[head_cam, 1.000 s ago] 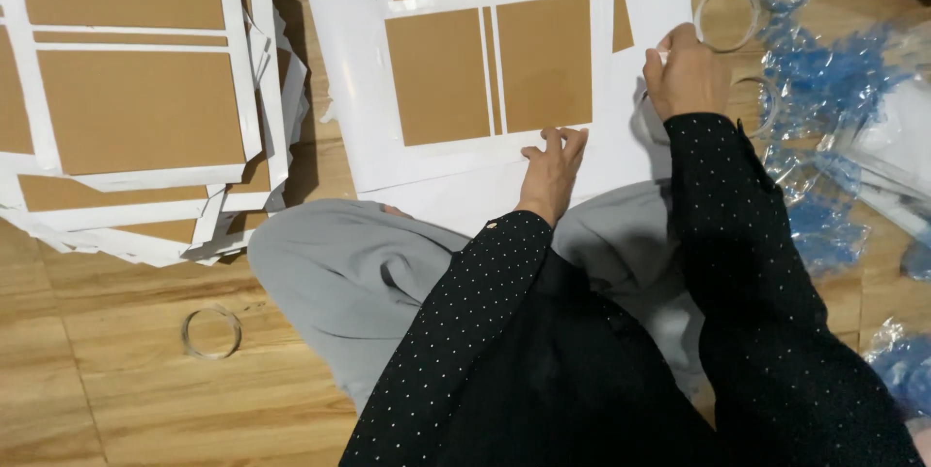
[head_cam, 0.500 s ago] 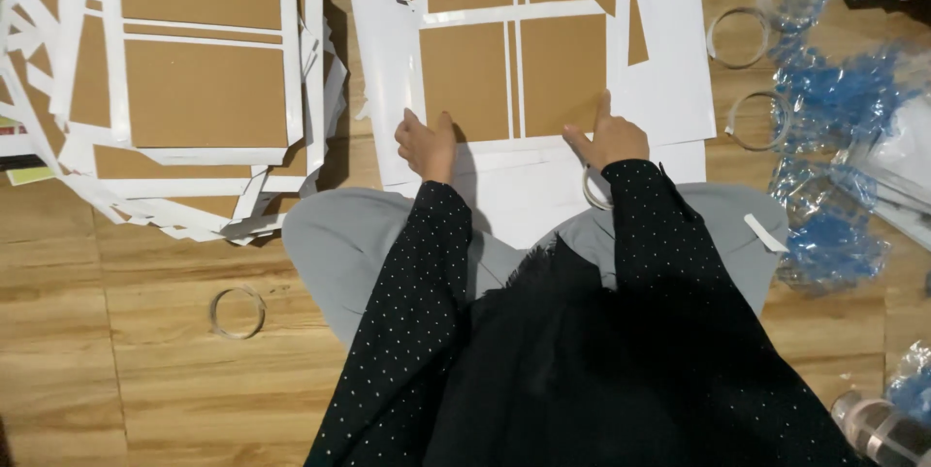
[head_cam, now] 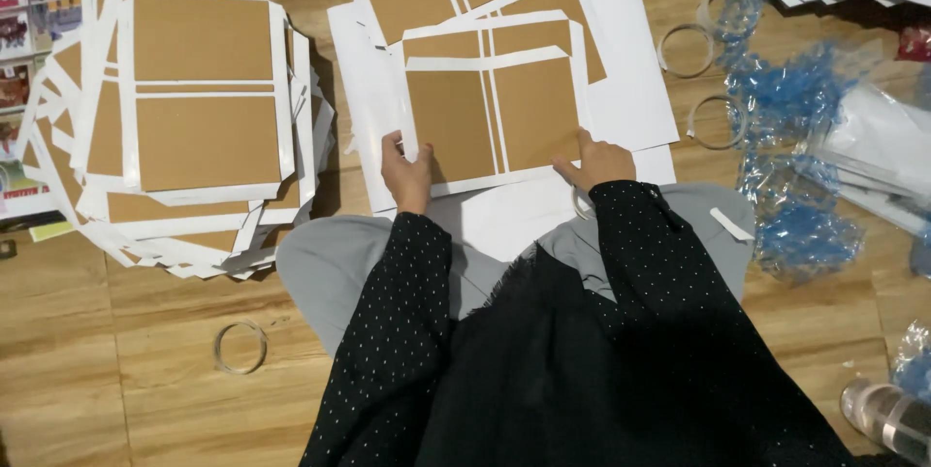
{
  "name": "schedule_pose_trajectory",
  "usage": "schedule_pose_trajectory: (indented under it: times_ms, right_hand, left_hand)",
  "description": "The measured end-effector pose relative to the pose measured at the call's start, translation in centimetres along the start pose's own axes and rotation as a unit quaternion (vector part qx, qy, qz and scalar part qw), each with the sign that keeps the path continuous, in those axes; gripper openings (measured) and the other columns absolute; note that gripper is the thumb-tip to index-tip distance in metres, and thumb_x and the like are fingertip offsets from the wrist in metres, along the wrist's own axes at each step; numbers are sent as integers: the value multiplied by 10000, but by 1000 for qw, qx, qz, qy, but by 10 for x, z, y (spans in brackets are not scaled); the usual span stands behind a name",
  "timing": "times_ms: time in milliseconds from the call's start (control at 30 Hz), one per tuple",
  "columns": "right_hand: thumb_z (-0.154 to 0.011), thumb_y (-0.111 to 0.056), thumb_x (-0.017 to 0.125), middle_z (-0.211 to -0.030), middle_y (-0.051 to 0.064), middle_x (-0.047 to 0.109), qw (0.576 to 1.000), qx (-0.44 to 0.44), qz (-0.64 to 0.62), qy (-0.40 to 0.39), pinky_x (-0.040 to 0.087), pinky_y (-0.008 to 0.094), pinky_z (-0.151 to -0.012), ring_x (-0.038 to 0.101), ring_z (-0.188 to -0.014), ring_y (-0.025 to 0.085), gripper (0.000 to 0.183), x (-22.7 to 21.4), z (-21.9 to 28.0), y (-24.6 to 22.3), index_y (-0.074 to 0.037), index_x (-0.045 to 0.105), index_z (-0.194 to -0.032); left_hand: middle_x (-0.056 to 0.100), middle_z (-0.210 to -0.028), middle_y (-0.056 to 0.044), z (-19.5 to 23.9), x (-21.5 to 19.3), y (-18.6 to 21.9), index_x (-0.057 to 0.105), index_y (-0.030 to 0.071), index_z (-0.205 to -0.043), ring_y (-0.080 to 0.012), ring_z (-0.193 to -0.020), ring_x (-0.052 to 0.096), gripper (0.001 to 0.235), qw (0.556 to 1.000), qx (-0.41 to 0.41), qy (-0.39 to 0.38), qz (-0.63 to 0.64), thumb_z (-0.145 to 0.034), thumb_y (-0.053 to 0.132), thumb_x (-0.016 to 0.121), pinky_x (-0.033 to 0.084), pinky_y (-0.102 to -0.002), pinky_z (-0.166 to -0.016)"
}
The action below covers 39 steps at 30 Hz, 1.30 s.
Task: Applying double-sided tape to cardboard pieces for assembly.
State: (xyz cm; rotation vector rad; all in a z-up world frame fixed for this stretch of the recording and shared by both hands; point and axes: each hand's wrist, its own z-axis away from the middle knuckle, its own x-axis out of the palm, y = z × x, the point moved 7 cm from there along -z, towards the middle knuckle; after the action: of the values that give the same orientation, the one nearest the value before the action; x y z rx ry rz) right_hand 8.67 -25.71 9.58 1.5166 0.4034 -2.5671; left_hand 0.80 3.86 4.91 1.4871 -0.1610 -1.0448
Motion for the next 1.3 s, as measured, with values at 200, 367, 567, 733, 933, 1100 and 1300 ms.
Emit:
schedule_pose_trajectory:
  times_ms: [200,367,567,733,933,1100,1300]
  right_hand:
    - [-832,-604,395,-958,233,641,997,-68,-26,-16,465,469,-788,615,-917,394,697,1,6,-11,-50,456,-1250]
    - [-804,-573,425,-650,123,608,985,-165,-8,-45,455,403,-575,587,-632,308,585,27,9,-61,-107,485,-1154]
    - [-774,-491,504,-912,115,656,978,-102,-177,-47,449,441,-720,604,-854,350,418,49,-12,-39,-150,569,-1006]
    - [-729,-303,584,-660,25,602,945,-44,-322,-48,459,330,-664,603,-697,219,159,76,-46,9,-153,601,-780]
    - [-643,-255,677,-626,49,614,937,-129,-304,-113,468,358,-640,592,-650,221,183,90,-58,-35,-108,649,-749]
    - [-732,-250,617,-777,98,636,973,-150,-163,-59,489,458,-724,618,-823,338,168,82,-64,-73,-95,630,-794]
    - [-740,-267,633,-813,40,628,987,-126,-83,-49,490,454,-751,620,-856,316,130,79,-60,-79,-153,634,-803]
  left_hand:
    - [661,-920,-87,26,-33,166,533,183,-1052,-343,-857,635,304,970,221,-58,-87,-780,111,648,482,-466,-736]
    - [511,-1186,-57,-22,-13,212,382,203,-1261,-247,-1076,482,572,883,393,40,-255,-815,124,731,358,-466,-933]
    - [440,-1176,-75,10,64,134,541,172,-1101,-298,-1104,417,380,840,426,-97,-322,-757,160,703,350,-481,-921]
    - [484,-1035,25,22,132,-6,539,276,-962,-230,-995,494,303,797,272,-309,-442,-709,303,705,443,-405,-775]
    - [514,-870,45,27,110,5,571,249,-735,-221,-885,535,128,794,246,-335,-444,-712,245,697,431,-378,-697]
    - [548,-929,17,25,107,0,588,244,-826,-238,-982,517,95,802,215,-373,-413,-762,235,657,440,-386,-781]
    - [556,-929,25,20,111,-7,606,250,-822,-230,-986,515,102,810,203,-383,-396,-740,256,665,448,-390,-794]
